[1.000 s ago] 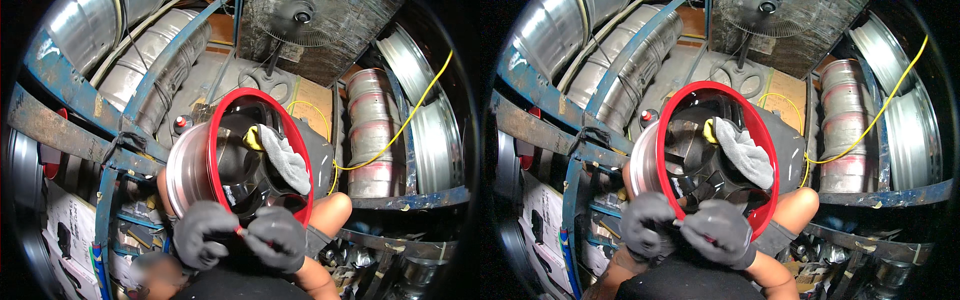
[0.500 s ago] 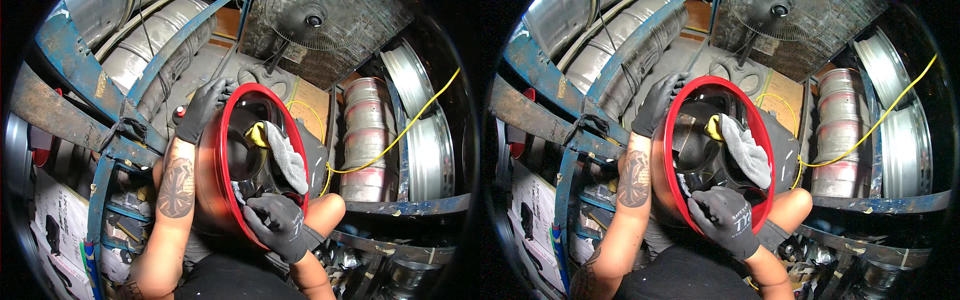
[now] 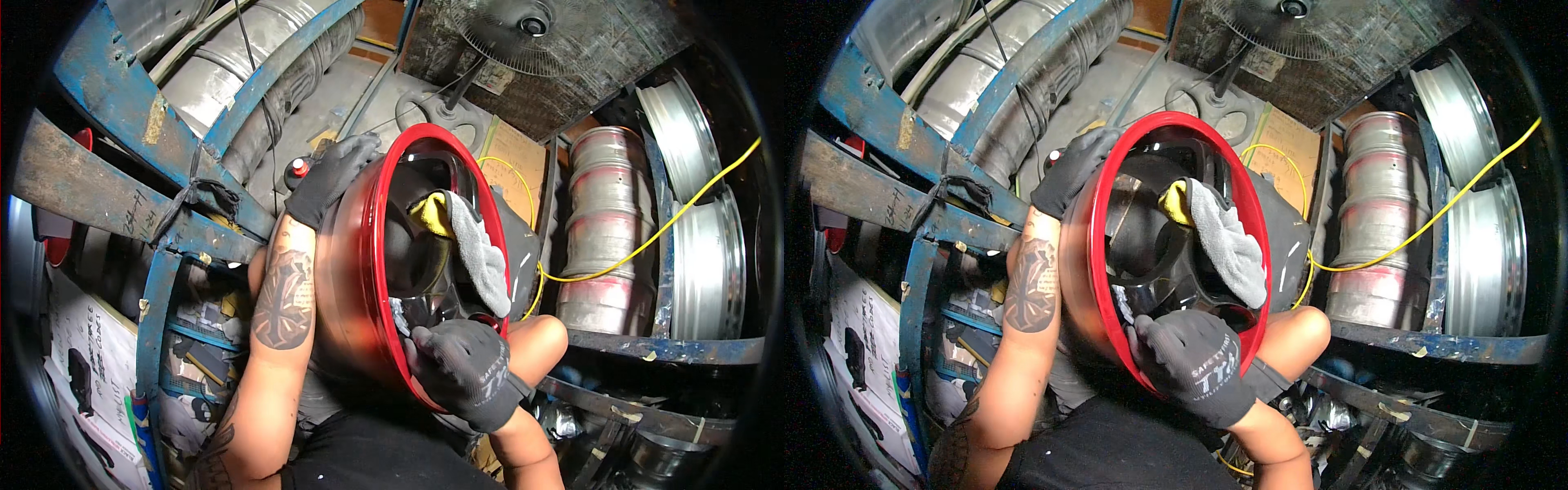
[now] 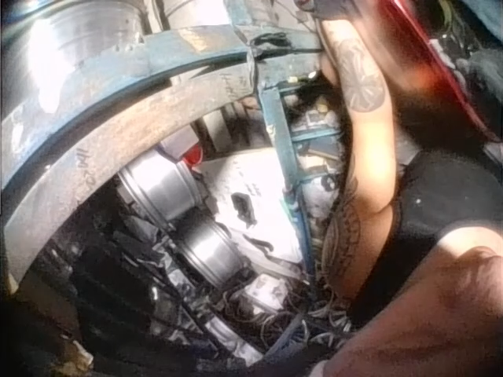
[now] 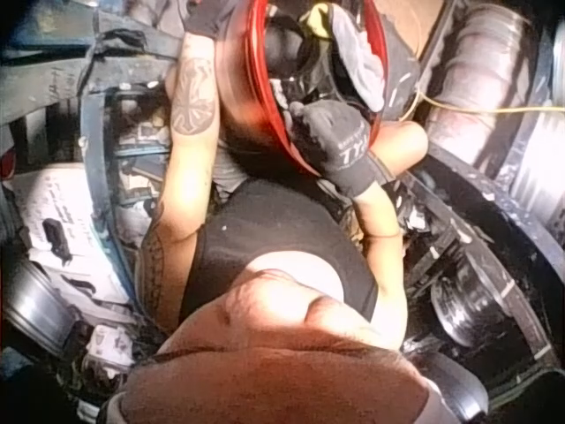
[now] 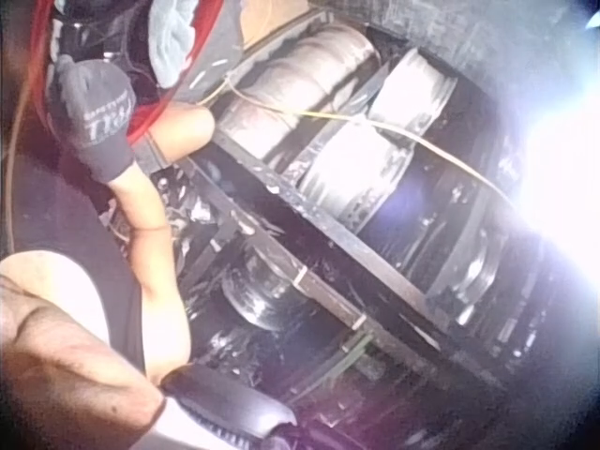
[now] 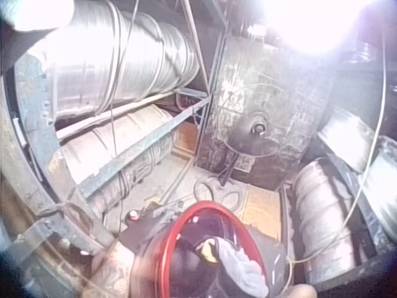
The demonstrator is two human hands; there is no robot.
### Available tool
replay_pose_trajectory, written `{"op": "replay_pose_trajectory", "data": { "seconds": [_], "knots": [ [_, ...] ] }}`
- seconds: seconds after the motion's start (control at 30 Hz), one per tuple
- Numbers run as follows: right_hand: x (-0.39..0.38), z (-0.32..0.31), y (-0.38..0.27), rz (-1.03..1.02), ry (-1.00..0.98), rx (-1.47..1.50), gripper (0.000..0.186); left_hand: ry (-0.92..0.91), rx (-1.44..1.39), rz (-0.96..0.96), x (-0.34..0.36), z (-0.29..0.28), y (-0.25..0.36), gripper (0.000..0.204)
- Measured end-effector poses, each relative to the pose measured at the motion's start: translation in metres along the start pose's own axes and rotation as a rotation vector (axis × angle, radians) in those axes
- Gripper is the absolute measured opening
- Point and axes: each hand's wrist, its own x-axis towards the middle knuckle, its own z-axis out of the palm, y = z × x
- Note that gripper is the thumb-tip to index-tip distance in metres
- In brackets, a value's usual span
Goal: Applying repair material and cleaning a car rim in a storage area.
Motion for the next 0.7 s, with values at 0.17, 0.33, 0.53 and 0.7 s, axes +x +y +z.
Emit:
{"op": "replay_pose_trajectory", "data": {
  "seconds": [0.17, 0.33, 0.53, 0.7],
  "knots": [
    [0.003, -0.007, -0.001, 0.001, -0.017, 0.013, 0.017, -0.025, 0.006, -0.08, 0.002, 0.001, -0.002, 0.03],
    [-0.002, -0.025, -0.012, 0.02, -0.091, 0.113, 0.032, -0.02, 0.232, 0.065, 0.001, -0.001, 0.002, 0.031],
    [-0.002, -0.009, -0.006, 0.014, -0.014, 0.051, 0.033, 0.013, -0.159, -0.13, 0.004, 0.003, 0.001, 0.031],
    [-0.001, -0.006, -0.004, 0.002, -0.078, 0.017, 0.036, -0.021, 0.138, 0.068, 0.003, -0.003, -0.001, 0.029]
  ]
}}
